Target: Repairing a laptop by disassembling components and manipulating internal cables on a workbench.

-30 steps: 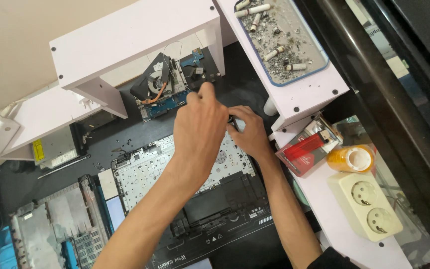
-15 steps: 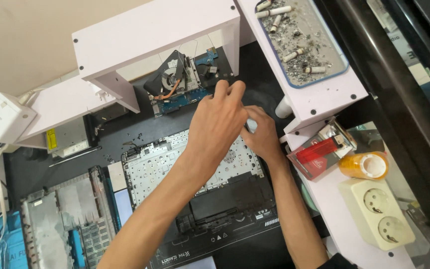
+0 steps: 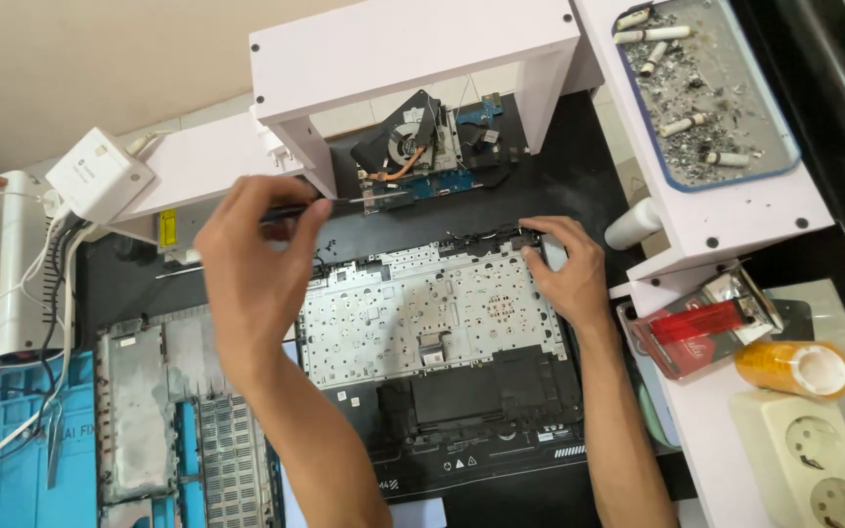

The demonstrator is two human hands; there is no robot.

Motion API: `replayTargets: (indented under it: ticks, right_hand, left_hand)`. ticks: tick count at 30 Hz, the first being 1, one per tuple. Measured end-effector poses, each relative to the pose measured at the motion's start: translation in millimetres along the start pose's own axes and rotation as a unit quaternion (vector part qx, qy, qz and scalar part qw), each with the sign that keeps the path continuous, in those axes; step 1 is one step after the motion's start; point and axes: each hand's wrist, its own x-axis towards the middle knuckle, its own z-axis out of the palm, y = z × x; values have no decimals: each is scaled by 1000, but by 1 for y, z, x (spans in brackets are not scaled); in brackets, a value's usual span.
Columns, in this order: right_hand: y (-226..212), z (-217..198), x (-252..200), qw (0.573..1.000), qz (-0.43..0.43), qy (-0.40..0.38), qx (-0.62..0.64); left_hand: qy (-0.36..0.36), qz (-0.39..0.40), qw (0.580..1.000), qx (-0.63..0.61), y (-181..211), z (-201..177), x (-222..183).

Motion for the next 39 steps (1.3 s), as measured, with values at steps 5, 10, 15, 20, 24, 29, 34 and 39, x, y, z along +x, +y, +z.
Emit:
replayTargets:
  ticks: [5, 10, 15, 20, 24, 29, 34, 39]
  right_hand:
    - [-3, 0, 0, 1000, 11, -7, -9]
    - [-3, 2, -1, 1000, 13, -7, -18]
    - [-7, 0, 0, 1000, 3, -2, -10]
    - [-6, 1, 1, 1000, -1, -1, -6]
    - [-7, 1, 1, 1000, 2, -2, -3]
    - [-4, 1, 0, 1000, 7, -5, -9]
    - [-4, 1, 0, 1000, 9, -7, -12]
    - [-9, 0, 1, 1000, 4, -6, -5]
  left_hand:
    - [161, -32, 986, -37, -47, -6, -23]
    - [195, -52, 978, -58, -72, -10, -26]
    - [158, -88, 984, -11, -84, -4, -22]
    - [145, -85, 986, -5, -94, 4, -18]
    - [135, -80, 988, 8, -94, 7, -16]
    - [121, -89, 988, 24, -98, 8, -15]
    - [116, -88, 989, 18, -99, 8, -16]
    - [138, -84, 986, -39, -75, 6, -16]
